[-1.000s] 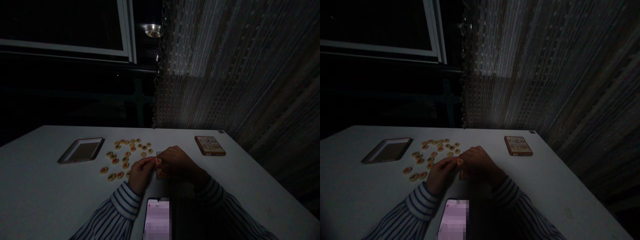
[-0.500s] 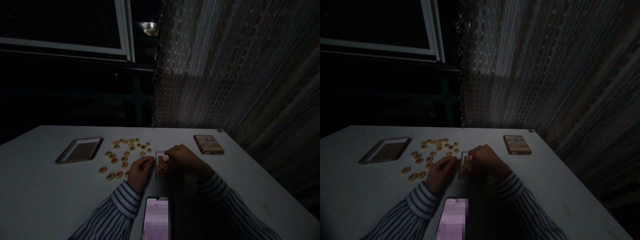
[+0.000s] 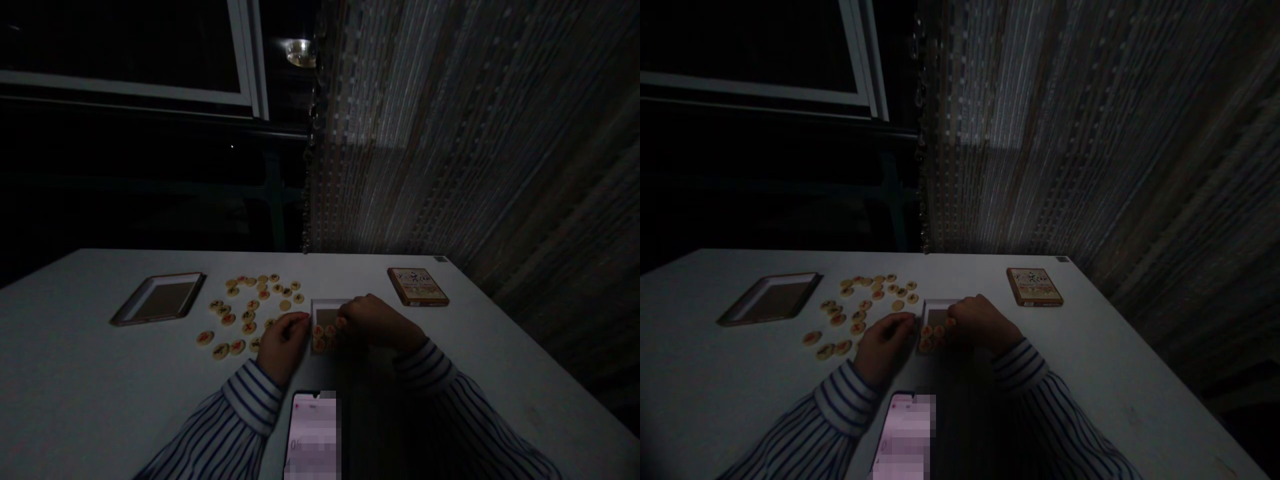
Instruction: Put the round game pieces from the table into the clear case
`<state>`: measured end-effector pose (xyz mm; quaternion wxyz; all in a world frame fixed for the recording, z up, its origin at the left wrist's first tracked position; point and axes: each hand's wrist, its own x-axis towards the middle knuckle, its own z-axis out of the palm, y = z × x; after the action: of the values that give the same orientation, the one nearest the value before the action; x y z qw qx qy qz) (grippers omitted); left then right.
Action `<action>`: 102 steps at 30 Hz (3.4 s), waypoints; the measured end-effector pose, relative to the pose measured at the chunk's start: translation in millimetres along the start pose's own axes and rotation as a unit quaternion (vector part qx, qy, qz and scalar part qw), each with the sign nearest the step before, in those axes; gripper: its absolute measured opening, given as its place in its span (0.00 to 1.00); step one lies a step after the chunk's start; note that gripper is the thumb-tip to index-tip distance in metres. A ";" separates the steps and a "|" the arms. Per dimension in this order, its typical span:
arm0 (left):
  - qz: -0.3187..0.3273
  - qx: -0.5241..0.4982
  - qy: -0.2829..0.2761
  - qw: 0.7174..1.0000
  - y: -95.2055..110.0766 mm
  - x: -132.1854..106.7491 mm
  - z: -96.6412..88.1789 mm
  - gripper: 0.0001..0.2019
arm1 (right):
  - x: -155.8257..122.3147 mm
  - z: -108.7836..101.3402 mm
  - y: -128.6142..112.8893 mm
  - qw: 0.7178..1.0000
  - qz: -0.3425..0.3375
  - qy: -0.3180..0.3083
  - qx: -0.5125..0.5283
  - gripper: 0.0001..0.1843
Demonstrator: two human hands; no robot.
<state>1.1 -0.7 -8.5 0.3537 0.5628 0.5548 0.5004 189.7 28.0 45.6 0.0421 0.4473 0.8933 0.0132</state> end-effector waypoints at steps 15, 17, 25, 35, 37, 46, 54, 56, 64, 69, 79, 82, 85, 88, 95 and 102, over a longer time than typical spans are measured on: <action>0.004 0.003 -0.011 1.000 -1.8 0.8 0.8 0.11 | 1.9 2.4 1.5 0.999 0.000 -0.045 -0.019 0.13; 0.006 0.000 -0.015 1.000 -2.6 0.8 0.8 0.11 | 1.3 1.8 1.5 0.999 -0.003 -0.044 -0.017 0.14; -0.007 -0.003 -0.011 1.000 4.5 -0.2 -0.2 0.11 | 0.5 0.8 1.9 0.999 -0.016 -0.048 -0.014 0.13; 0.003 0.003 -0.008 1.000 -2.0 0.5 1.0 0.11 | -0.6 -3.4 -0.7 0.998 -0.016 -0.055 -0.007 0.12; 0.005 0.004 -0.011 1.000 -2.7 0.5 1.0 0.10 | -0.4 -2.8 -0.5 0.998 -0.017 -0.056 -0.005 0.12; 0.002 0.014 -0.009 1.000 1.0 -1.0 0.0 0.10 | -0.7 -4.9 -0.1 0.997 -0.023 -0.069 0.002 0.12; 0.019 0.022 -0.018 0.999 -3.7 0.4 0.0 0.10 | -0.3 -5.9 -1.1 0.997 -0.024 -0.074 0.002 0.12; 0.020 0.022 -0.019 0.999 -5.9 0.8 0.5 0.11 | -0.5 -7.5 -1.9 0.997 -0.022 -0.072 0.003 0.13; 0.030 0.027 -0.013 0.999 -6.6 1.6 1.8 0.10 | -1.0 -8.5 -2.3 0.997 -0.021 -0.073 0.004 0.12; 0.024 0.024 -0.005 0.999 -2.0 0.4 0.4 0.10 | -0.2 -6.7 -2.1 0.997 -0.022 -0.074 -0.001 0.12; 0.036 0.034 -0.014 0.999 -4.7 1.1 1.1 0.10 | -2.2 -7.8 2.7 0.999 0.000 -0.047 -0.008 0.12; 0.038 0.043 -0.010 0.998 -5.6 0.6 1.0 0.10 | -2.6 -7.9 5.2 0.999 0.027 -0.014 -0.028 0.14; 0.042 0.049 -0.010 0.998 -6.9 0.1 0.8 0.10 | -3.5 -9.5 6.9 0.998 0.043 0.005 -0.036 0.16; 0.039 0.048 -0.022 0.998 -8.0 -0.4 1.0 0.11 | -4.3 -10.8 8.1 0.998 0.052 0.016 -0.039 0.16; 0.033 0.046 -0.024 0.998 -6.7 -2.2 2.0 0.12 | -4.2 -11.2 7.8 0.997 0.055 0.031 -0.044 0.16; 0.078 0.074 -0.028 0.994 -7.1 -5.8 -0.3 0.12 | -5.4 -13.3 4.2 0.998 0.051 0.013 -0.035 0.15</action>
<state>-0.4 -5.5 -16.1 0.2866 0.6424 0.5348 0.4682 195.2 26.5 59.4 0.0458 0.4906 0.8686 0.0527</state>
